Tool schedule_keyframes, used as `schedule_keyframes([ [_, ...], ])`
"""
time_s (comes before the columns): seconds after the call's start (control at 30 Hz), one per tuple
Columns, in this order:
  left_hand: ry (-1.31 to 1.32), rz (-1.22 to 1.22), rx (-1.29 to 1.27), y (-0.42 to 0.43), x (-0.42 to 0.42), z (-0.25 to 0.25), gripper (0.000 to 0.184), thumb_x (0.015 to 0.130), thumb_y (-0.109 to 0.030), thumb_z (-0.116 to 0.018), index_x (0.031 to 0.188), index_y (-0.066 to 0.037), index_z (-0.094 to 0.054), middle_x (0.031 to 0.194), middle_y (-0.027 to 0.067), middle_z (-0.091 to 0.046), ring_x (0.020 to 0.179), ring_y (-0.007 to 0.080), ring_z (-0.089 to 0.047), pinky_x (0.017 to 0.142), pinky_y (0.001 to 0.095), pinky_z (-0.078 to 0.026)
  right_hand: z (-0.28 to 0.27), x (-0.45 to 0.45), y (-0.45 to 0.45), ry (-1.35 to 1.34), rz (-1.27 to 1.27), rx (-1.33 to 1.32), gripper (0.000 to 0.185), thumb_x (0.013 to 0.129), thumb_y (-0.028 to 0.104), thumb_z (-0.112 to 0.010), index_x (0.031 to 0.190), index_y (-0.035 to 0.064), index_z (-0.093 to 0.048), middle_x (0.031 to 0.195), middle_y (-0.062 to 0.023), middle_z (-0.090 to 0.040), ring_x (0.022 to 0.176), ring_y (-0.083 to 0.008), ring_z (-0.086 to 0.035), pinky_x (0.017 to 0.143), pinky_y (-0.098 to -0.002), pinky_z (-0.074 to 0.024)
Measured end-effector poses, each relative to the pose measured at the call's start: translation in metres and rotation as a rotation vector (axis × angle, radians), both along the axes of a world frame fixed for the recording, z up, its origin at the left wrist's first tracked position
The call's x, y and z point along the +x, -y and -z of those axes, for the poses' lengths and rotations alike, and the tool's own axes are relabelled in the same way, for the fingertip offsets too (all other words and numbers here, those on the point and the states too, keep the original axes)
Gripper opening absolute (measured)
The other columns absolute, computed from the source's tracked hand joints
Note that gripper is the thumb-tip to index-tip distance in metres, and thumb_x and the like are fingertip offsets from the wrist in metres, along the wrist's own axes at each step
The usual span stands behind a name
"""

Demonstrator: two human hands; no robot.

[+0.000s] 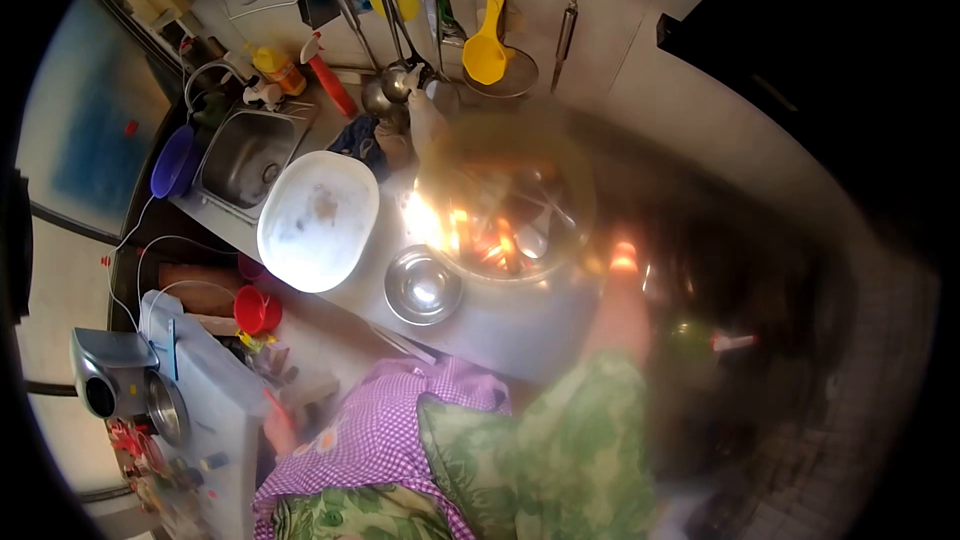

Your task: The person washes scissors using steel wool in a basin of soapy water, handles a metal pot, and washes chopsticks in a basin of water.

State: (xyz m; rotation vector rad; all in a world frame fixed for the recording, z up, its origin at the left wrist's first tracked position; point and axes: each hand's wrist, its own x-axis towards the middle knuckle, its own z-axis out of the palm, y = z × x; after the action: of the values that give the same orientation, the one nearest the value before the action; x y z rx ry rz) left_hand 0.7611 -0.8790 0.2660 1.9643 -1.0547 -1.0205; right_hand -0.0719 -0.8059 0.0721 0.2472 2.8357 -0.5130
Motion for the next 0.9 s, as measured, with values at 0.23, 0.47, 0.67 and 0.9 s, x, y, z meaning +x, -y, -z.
schedule_keyframes([
  [0.23, 0.083, 0.065, 0.021, -0.003, -0.007, -0.008, 0.011, 0.083, -0.007, -0.049, 0.076, -0.002, -0.055, 0.057, 0.0028, -0.05, 0.042, 0.0109, -0.046, 0.04, 0.0227, -0.037, -0.031, 0.027, 0.007, -0.065, -0.076, -0.008, 0.027, 0.071, 0.023, -0.062, 0.084, -0.0002, -0.067, 0.091, -0.0197, -0.066, 0.091, -0.0332, -0.064, 0.076, -0.0385, -0.0525],
  [0.47, 0.042, 0.085, -0.026, -0.002, -0.018, -0.016, 0.012, 0.083, -0.008, -0.05, 0.074, -0.003, -0.056, 0.057, 0.0022, -0.051, 0.042, 0.0109, -0.047, 0.04, 0.0233, -0.037, -0.095, 0.028, 0.029, -0.384, -0.382, 0.04, 0.029, 0.077, 0.028, -0.059, 0.087, 0.0021, -0.064, 0.094, -0.0195, -0.064, 0.091, -0.0369, -0.06, 0.076, -0.0442, -0.0501],
  [0.67, 0.043, 0.128, -0.043, 0.01, -0.017, -0.002, 0.013, 0.084, -0.009, -0.051, 0.072, -0.005, -0.055, 0.055, 0.0015, -0.05, 0.041, 0.0111, -0.046, 0.039, 0.0231, -0.036, -0.235, 0.021, 0.052, -0.572, -0.783, 0.117, 0.021, 0.081, 0.025, -0.06, 0.093, 0.0072, -0.059, 0.092, -0.0164, -0.062, 0.089, -0.0376, -0.058, 0.074, -0.0468, -0.0473],
  [0.9, 0.021, 0.219, -0.098, 0.025, -0.037, 0.0, 0.013, 0.084, -0.009, -0.051, 0.073, -0.003, -0.054, 0.058, 0.0015, -0.05, 0.043, 0.0103, -0.047, 0.041, 0.0237, -0.037, -0.413, 0.048, 0.099, -0.492, -1.029, -0.184, 0.019, 0.079, 0.02, -0.064, 0.089, 0.0049, -0.059, 0.08, -0.0164, -0.061, 0.078, -0.0342, -0.058, 0.068, -0.0404, -0.0456],
])
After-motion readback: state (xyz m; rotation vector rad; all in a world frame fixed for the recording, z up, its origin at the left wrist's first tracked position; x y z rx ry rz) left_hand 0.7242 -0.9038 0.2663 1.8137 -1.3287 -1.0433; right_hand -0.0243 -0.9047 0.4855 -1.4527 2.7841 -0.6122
